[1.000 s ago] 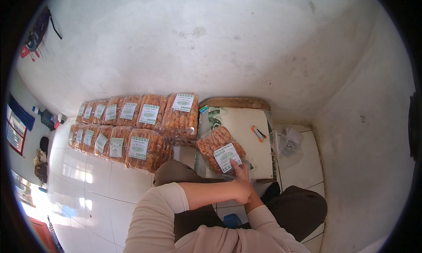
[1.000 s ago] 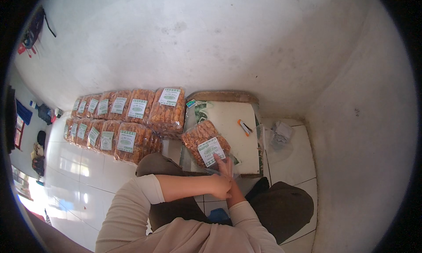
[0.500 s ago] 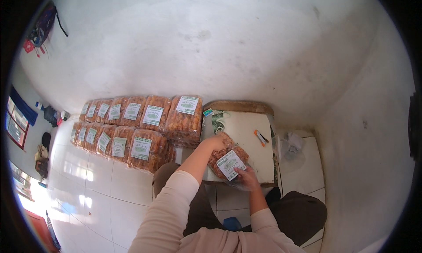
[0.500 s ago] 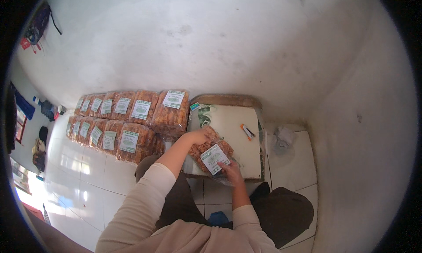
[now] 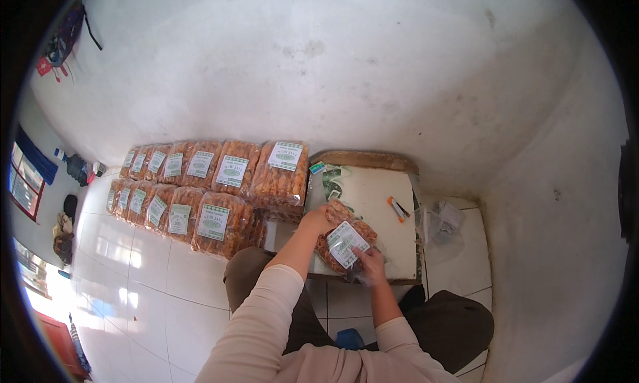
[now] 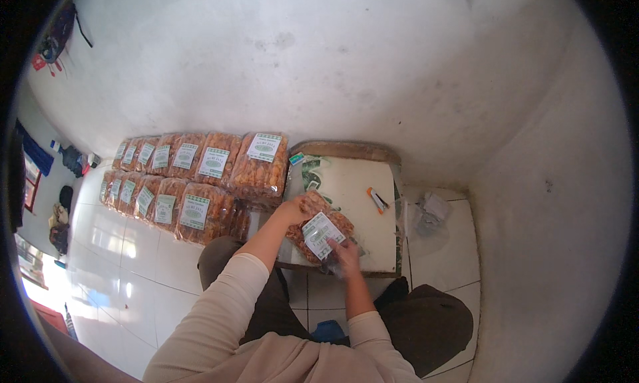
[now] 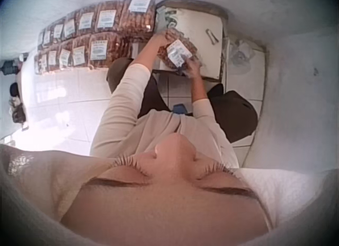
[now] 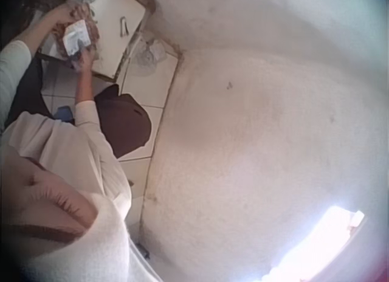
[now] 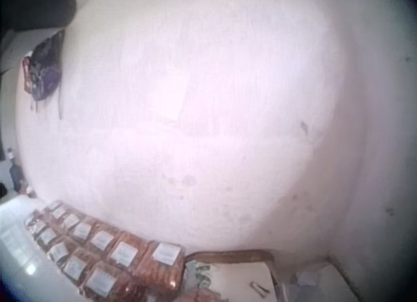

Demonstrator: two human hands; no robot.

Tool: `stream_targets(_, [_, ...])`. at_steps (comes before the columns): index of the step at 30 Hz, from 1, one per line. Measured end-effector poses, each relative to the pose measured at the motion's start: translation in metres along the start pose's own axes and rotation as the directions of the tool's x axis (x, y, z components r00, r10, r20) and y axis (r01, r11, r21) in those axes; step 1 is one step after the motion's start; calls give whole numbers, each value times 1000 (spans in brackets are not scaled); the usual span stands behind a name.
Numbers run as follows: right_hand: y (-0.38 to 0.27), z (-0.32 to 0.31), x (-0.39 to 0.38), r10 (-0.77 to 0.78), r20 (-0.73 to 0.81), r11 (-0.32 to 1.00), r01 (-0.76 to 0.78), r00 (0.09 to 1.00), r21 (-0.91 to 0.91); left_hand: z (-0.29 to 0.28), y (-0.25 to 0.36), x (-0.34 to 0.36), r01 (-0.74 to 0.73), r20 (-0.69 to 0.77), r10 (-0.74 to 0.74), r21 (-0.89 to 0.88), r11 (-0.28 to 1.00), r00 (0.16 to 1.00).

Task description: The person picks up individual snack packets from the floor, places them into a larger plastic bag, and then folds the top of the bag over to seal it by hand.

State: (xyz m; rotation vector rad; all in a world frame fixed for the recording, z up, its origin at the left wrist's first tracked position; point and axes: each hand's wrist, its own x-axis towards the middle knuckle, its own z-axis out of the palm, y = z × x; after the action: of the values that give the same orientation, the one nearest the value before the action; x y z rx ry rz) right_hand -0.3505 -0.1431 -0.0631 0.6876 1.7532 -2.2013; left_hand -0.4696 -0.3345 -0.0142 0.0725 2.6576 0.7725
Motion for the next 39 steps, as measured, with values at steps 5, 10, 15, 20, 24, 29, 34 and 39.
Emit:
stream_targets(5, [12, -5, 9, -91, -18, 995, 90, 996, -35, -3, 14, 1, 5, 35, -8, 82, 997, 999])
stream_targets(10, [5, 7, -1, -138, -73, 985, 128, 988, -118, -5, 10, -6, 80, 61, -83, 59, 995, 995])
stream_targets(15, [-6, 7, -9, -104, -108, 981, 84, 989, -176, -21, 16, -9, 46, 222, -71, 118, 992, 972])
stream_targets(20, [-2, 2, -2, -80, -89, 991, 69, 993, -113, -30, 21, -7, 54, 369, -103, 142, 988, 924])
stream_targets(24, [1, 2, -1, 80, 53, 981, -89, 995, 171, -24, 8, -5, 67, 384, -151, 223, 972, 911])
stream_targets(29, [-3, -5, -4, 160, 195, 957, -201, 968, 207, -22, 9, -10, 81, 361, -180, 272, 959, 915])
stream_targets(34, [3, -13, -3, -4, 337, 986, -52, 942, 158, -24, 14, -12, 79, 350, -184, 294, 952, 918])
stream_targets(39, [1, -8, -3, -61, 343, 991, 16, 937, 134, -26, 10, -12, 46, 364, -141, 258, 965, 921])
